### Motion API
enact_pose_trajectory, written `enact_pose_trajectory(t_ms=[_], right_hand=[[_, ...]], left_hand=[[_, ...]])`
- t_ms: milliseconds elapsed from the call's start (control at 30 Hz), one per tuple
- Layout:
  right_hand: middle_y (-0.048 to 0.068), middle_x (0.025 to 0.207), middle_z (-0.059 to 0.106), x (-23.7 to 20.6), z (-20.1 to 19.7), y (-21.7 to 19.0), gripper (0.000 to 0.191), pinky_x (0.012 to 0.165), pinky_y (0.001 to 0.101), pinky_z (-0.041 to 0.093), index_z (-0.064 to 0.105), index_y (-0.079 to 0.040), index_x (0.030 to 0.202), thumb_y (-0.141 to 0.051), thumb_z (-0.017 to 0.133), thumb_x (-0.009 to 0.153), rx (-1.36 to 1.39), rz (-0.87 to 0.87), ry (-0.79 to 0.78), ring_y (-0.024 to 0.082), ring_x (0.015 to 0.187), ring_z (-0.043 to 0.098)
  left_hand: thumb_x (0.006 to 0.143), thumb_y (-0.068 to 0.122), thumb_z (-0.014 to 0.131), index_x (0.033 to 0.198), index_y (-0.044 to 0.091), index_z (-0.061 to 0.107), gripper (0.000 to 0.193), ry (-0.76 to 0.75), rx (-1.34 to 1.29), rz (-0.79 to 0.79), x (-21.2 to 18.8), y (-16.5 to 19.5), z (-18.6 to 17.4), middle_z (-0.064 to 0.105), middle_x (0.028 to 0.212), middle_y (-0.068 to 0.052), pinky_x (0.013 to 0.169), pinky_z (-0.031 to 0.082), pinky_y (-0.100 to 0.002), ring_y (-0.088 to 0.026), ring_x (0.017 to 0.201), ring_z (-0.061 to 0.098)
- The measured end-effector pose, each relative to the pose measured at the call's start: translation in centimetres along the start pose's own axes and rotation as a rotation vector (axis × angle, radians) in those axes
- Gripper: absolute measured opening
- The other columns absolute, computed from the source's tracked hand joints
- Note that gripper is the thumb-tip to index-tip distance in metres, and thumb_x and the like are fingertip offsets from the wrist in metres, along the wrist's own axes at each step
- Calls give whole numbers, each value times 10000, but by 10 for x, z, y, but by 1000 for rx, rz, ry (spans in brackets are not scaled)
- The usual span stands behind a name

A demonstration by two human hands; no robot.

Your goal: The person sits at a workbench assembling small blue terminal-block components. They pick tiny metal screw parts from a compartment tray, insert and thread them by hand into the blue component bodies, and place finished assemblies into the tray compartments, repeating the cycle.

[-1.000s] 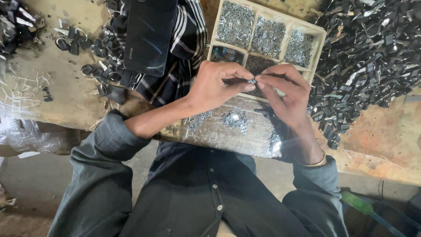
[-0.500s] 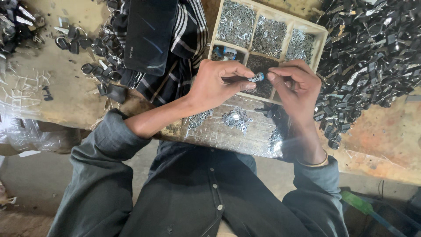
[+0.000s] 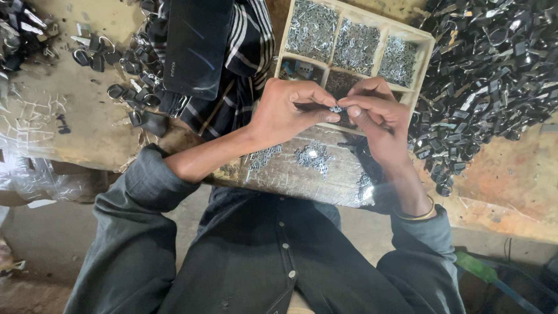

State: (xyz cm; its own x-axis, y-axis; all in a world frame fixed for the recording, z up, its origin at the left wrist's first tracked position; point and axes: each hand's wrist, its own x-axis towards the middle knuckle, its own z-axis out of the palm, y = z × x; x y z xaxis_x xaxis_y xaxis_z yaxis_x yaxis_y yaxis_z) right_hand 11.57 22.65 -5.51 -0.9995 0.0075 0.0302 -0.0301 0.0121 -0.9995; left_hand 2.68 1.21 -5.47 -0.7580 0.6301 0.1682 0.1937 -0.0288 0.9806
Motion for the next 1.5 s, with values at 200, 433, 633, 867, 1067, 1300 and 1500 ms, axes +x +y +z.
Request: enact_pose_trajectory(t_ms=[200, 433, 633, 867, 1067, 1300, 1500], right_hand=[[30, 1201, 565, 1, 0, -1, 152, 799, 238, 472, 758, -28, 1168, -6, 696, 1031, -47, -16, -15, 91, 972, 560], [15, 1179, 572, -1, 1, 0, 194, 755, 221, 371, 781, -54, 1155, 41, 732, 994, -184, -35, 4, 83, 943, 498], [56, 1178, 627, -3, -3, 2, 220, 800, 235, 457, 764, -21, 1150, 88, 761, 959, -228, -181, 50, 109, 1012, 598], [97, 1192, 689, -7, -5, 7, 228, 879, 255, 551, 716, 21, 1217, 92, 715, 1000, -43, -53, 211, 137, 1042, 677], [71, 1131, 647, -7, -3, 5, 175, 847, 227, 495, 730, -9, 1145, 101, 717, 1010, 3, -57, 73, 109, 996, 616], [50, 1169, 583, -2, 1, -7, 171, 898, 250, 505, 752, -9, 1096, 99, 708, 971, -73, 31, -46, 114, 1064, 588], [49, 1178, 582, -2, 1, -9, 165, 918, 251, 508, 742, -3, 1097, 95, 698, 973, -14, 54, -57, 109, 1076, 590]], left_hand=[[861, 53, 874, 987, -9, 749, 187, -4, -35, -7, 0, 2, -1, 794, 966, -90, 818, 661, -254, -145, 924, 796], [855, 50, 880, 962, -20, 740, 189, -10, -41, 10, 0, 2, -1, 792, 950, -93, 801, 653, -246, -141, 919, 795], [879, 38, 855, 989, -14, 754, 158, -4, -41, 11, 1, 2, 1, 795, 965, -89, 804, 661, -241, -138, 917, 797], [877, 38, 853, 1002, -2, 763, 160, -5, -21, -1, -1, 2, 0, 796, 970, -90, 811, 664, -251, -143, 919, 798], [869, 34, 857, 997, -8, 761, 165, -14, -28, 11, 0, 1, 1, 795, 981, -94, 833, 663, -259, -148, 936, 794], [867, 4, 857, 997, -21, 738, 179, -26, -39, 12, -1, -1, 1, 792, 993, -100, 847, 666, -254, -156, 966, 795], [859, 10, 859, 996, -25, 733, 190, -33, -39, -5, -1, -1, 1, 790, 992, -100, 824, 666, -252, -157, 963, 796]])
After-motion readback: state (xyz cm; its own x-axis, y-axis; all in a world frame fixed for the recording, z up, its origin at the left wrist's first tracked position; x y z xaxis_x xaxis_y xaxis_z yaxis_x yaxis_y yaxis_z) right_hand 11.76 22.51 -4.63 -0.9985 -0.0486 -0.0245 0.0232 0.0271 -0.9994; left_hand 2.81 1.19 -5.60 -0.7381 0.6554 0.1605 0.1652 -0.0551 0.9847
